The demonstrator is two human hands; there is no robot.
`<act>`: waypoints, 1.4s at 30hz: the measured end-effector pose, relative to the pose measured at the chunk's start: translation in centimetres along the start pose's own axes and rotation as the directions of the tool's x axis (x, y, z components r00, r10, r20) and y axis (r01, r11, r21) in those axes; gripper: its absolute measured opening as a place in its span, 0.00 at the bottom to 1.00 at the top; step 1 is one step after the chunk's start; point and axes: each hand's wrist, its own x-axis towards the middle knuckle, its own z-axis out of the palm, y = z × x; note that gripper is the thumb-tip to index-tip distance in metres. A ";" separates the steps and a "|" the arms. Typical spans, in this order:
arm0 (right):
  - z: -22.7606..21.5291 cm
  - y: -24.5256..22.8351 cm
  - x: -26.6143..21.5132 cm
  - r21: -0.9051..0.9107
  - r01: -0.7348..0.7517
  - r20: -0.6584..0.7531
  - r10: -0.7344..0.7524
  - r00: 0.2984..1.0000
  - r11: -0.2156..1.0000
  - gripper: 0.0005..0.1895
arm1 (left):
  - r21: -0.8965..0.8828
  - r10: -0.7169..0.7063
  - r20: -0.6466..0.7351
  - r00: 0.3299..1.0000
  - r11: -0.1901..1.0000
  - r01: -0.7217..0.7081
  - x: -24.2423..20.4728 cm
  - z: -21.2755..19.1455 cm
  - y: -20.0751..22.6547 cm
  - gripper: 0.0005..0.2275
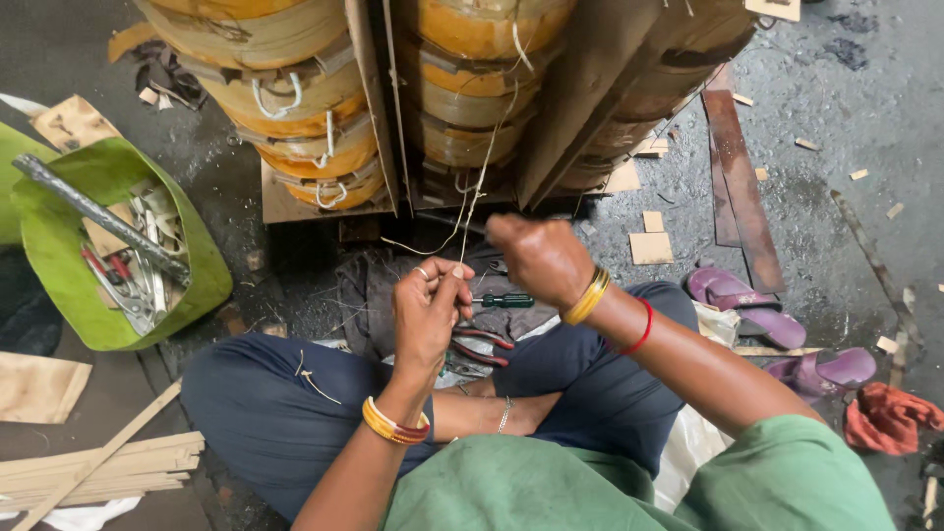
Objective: The person sits on the floor and uses pliers and a screwdriver to manipulate and secure thin wires or strings on a wooden structure with stacked circular components. The person repeatedly cuts, pulls, and ties the wires to the structure.
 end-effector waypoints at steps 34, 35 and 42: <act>2.0 1.0 -9.7 0.287 0.190 -0.130 -0.158 0.979 0.939 0.12 | 0.193 0.049 0.027 0.998 0.980 -0.053 -0.9 -4.3 -1.5 0.17; 2.3 0.7 -10.2 0.299 0.194 -0.185 -0.143 0.972 0.934 0.13 | 0.108 -0.020 0.122 0.992 0.994 0.007 0.3 -4.0 -0.5 0.19; 2.3 -1.6 -13.1 0.180 0.211 -0.064 -0.202 0.977 0.961 0.15 | -0.182 0.084 0.308 0.948 0.983 -0.029 5.0 2.8 -0.9 0.14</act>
